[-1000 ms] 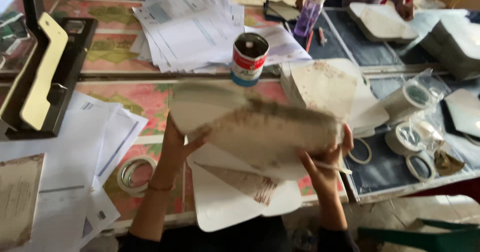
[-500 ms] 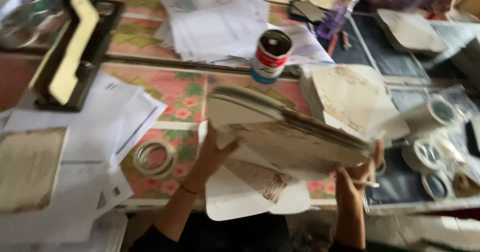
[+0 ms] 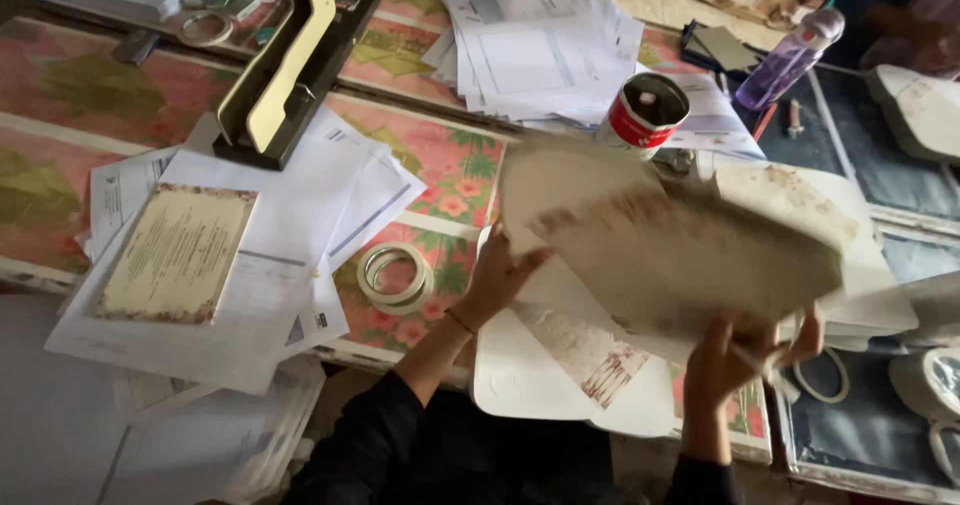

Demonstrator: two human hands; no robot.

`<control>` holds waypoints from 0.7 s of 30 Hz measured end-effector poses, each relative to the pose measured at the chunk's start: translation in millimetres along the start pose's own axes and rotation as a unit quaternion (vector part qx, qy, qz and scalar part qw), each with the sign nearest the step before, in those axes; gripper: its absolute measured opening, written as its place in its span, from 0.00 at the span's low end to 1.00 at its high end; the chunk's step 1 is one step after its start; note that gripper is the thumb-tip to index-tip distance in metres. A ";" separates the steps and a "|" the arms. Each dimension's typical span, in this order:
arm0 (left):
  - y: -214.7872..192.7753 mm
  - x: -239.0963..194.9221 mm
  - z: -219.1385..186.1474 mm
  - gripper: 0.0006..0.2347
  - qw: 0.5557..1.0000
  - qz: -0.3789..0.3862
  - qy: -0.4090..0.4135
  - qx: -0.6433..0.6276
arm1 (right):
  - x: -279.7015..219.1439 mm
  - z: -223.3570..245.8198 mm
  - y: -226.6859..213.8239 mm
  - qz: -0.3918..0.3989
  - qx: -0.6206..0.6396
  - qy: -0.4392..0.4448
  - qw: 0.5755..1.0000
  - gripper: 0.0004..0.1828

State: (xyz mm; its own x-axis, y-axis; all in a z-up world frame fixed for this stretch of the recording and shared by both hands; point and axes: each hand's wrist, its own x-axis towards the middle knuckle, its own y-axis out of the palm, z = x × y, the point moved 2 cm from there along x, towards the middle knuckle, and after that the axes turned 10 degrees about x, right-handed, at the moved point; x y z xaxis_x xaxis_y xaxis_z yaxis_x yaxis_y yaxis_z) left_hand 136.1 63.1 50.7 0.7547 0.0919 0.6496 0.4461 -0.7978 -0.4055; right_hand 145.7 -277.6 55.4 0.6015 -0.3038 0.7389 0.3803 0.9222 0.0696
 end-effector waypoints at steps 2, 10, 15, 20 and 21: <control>-3.0 5.8 13.8 0.19 0.963 -0.112 -0.198 -0.143 | 31.7 3.1 23.0 0.015 -0.045 0.065 0.997 0.18; -141.1 119.2 66.2 0.31 0.887 -0.340 -0.282 -0.135 | 127.3 178.3 69.8 0.118 -0.182 -0.290 0.932 0.38; -174.8 102.0 126.3 0.09 0.913 -0.324 -0.216 -0.123 | 74.3 185.9 -43.9 0.045 -0.427 -0.085 0.899 0.50; -160.0 40.0 201.2 0.31 0.822 -0.374 -0.429 0.016 | 44.2 114.2 -105.7 0.136 -0.384 -0.257 0.876 0.21; -165.5 49.3 209.5 0.31 0.830 -0.366 -0.422 0.010 | 30.2 91.1 -112.8 0.125 -0.393 -0.255 0.875 0.21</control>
